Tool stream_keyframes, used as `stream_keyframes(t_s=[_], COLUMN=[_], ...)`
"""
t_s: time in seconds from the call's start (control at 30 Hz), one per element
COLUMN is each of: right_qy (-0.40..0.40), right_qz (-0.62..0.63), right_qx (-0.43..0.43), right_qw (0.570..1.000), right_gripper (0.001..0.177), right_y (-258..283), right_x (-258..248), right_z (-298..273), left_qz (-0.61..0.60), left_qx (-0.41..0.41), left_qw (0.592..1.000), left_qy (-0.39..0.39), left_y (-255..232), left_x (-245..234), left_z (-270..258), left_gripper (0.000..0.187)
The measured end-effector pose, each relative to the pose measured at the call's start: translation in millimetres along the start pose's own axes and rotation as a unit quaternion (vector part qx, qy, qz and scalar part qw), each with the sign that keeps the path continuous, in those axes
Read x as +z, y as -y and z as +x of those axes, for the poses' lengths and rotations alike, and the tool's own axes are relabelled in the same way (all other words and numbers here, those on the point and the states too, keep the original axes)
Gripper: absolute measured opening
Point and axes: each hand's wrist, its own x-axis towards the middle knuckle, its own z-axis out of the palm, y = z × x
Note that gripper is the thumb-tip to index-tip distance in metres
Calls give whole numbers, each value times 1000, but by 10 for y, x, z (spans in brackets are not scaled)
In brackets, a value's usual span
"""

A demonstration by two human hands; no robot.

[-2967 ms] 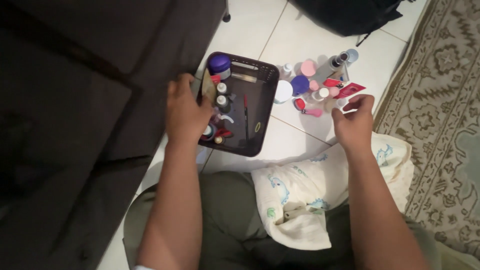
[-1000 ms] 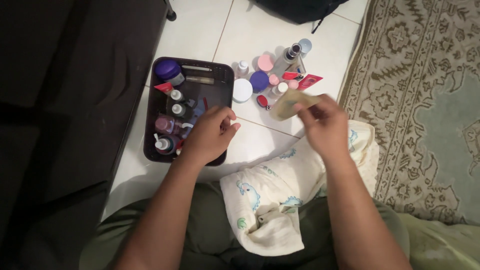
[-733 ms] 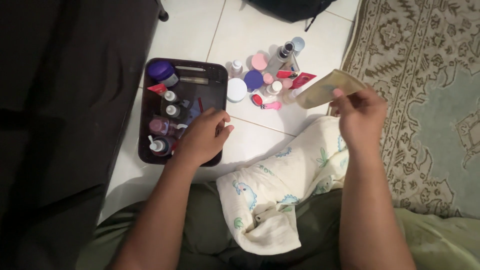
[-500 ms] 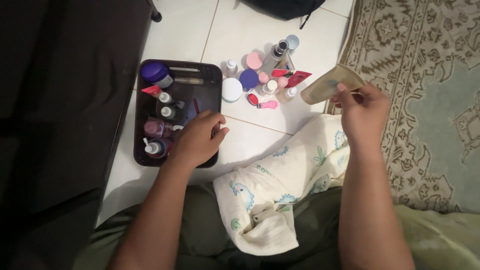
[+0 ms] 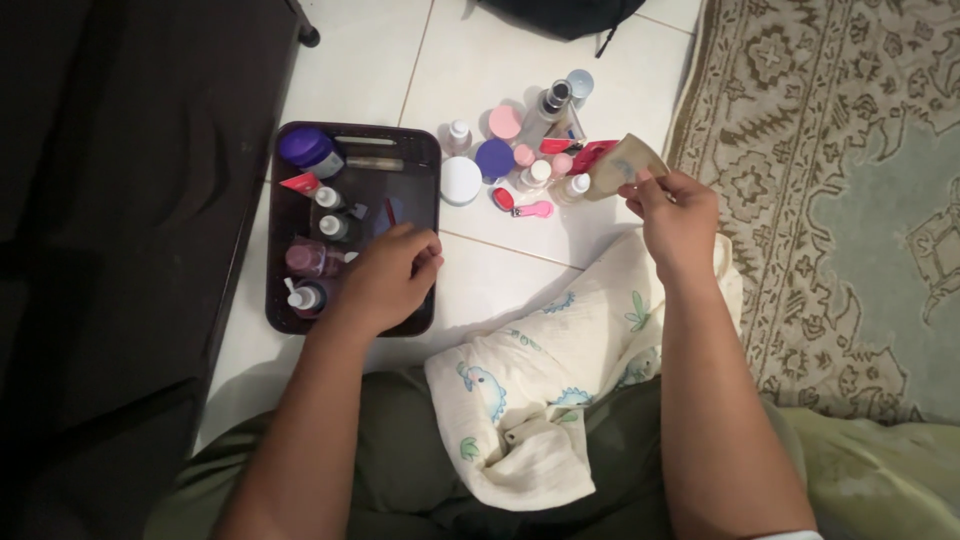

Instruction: Sorting and organizing various cosmetic items like bottles, tubes, and jars into a black organizer tray on the floor.

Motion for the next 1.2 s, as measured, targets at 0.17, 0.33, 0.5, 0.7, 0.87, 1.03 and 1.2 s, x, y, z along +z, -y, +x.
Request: stream_keyframes(t_s=[0.17, 0.33, 0.5, 0.7, 0.87, 1.03, 1.2], right_qy=[2, 11, -56, -85, 67, 173, 202], right_qz=[31, 27, -98, -74, -48, -59, -69], right_qx=[-2, -10, -114, -337, -356, -340, -321], right_qw=[1000, 1000, 987, 935, 931, 923, 923], right_gripper=[23, 25, 42, 31, 18, 20, 16], right_y=[-58, -35, -352, 347, 305, 342, 341], right_x=[51, 68, -142, 108, 362, 513, 535], right_z=[-1, -13, 249, -320, -546, -702, -734], left_qz=[11, -5, 123, 104, 114, 191, 226], left_qx=[-27, -40, -216, -348, -319, -234, -237], left_qw=[999, 999, 963, 912, 926, 934, 929], left_qy=[-19, -12, -108, -189, -165, -192, -170], left_y=[42, 35, 216, 494, 589, 648, 649], left_x=[-128, -130, -332, -580, -397, -202, -91], left_z=[-6, 5, -50, -166, -97, -34, -12], left_gripper=[12, 13, 15, 22, 30, 28, 22])
